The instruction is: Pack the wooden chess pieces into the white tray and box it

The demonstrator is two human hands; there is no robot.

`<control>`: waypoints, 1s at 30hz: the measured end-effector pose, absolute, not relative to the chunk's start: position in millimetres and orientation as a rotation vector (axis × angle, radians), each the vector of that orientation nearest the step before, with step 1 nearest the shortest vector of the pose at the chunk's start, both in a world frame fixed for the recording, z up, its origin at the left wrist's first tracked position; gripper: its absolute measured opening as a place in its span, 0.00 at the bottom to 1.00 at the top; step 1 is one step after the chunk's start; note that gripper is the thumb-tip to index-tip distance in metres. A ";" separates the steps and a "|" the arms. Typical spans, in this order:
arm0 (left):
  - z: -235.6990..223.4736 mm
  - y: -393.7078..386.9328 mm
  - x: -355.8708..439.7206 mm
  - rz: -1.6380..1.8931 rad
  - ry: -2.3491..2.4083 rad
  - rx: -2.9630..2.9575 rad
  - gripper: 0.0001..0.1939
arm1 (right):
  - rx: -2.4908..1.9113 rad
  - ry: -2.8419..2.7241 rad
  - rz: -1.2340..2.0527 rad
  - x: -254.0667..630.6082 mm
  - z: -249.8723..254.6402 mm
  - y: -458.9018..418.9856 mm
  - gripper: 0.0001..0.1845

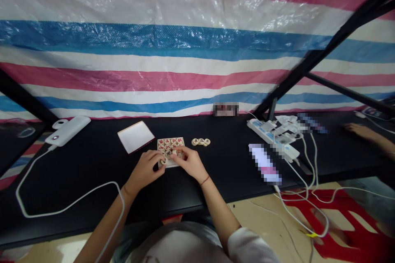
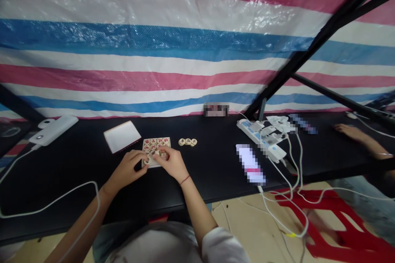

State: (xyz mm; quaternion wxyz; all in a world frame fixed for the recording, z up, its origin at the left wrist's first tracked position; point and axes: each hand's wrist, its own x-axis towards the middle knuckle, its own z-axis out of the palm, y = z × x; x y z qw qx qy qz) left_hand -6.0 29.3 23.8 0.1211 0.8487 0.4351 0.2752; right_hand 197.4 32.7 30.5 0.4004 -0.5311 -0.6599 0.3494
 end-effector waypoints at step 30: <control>3.3 37.0 -14.5 0.804 1.204 2.513 0.15 | -1.291 -2.270 0.646 185.6 46.2 24.1 0.07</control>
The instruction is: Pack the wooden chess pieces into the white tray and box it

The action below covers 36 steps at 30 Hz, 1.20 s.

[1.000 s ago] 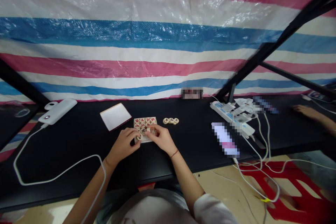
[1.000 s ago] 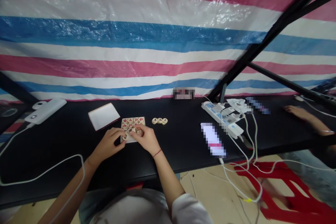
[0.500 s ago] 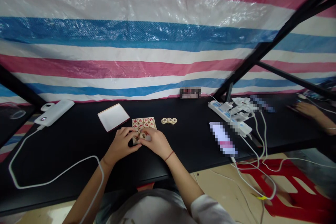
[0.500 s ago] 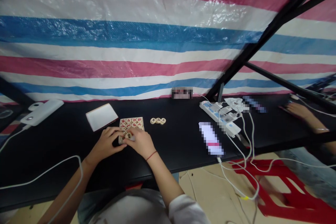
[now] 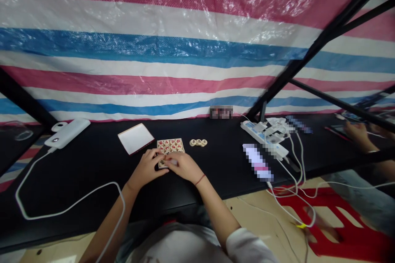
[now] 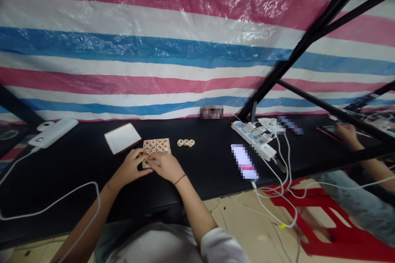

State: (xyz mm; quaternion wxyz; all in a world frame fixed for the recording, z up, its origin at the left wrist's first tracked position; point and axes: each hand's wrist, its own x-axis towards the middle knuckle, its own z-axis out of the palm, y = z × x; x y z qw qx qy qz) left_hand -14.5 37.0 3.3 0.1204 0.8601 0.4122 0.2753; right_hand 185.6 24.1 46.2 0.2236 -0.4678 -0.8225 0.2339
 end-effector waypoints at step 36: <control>9.3 50.6 15.8 1.241 1.395 2.361 0.11 | -1.100 -1.764 0.959 200.7 21.7 73.1 0.21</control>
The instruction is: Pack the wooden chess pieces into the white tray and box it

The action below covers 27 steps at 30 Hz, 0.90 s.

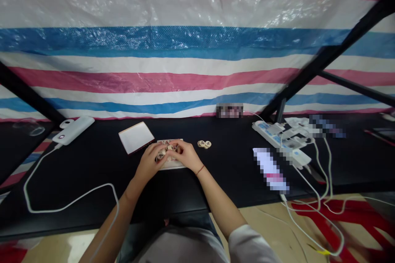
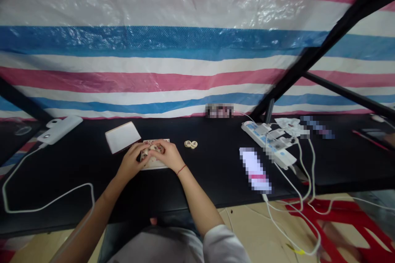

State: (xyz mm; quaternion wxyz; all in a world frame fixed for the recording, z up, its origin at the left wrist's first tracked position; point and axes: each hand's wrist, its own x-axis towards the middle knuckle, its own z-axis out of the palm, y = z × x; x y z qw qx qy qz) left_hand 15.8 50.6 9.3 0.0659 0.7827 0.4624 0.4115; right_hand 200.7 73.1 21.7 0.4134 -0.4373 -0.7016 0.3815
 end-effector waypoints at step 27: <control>4.1 38.3 11.8 0.716 1.400 2.537 0.07 | -1.218 -1.636 0.857 221.5 22.3 65.3 0.18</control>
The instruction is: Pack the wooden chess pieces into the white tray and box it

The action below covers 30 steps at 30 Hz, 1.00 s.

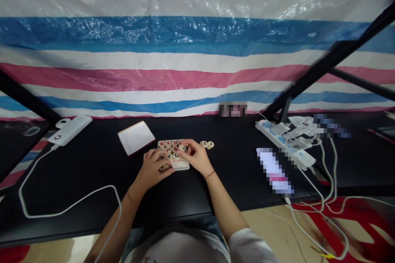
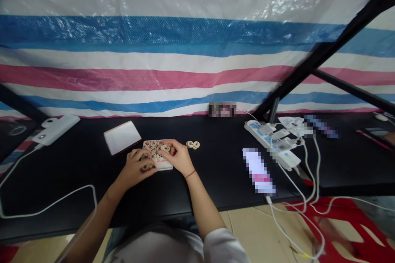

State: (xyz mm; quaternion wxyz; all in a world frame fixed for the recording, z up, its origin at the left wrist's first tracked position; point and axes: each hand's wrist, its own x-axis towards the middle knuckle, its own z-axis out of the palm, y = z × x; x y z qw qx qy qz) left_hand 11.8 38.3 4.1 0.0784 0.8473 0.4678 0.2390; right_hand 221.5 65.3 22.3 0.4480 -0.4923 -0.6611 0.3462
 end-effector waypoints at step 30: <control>9.4 35.8 9.4 0.718 1.383 2.407 0.09 | -1.581 -1.917 0.409 250.9 26.1 67.1 0.17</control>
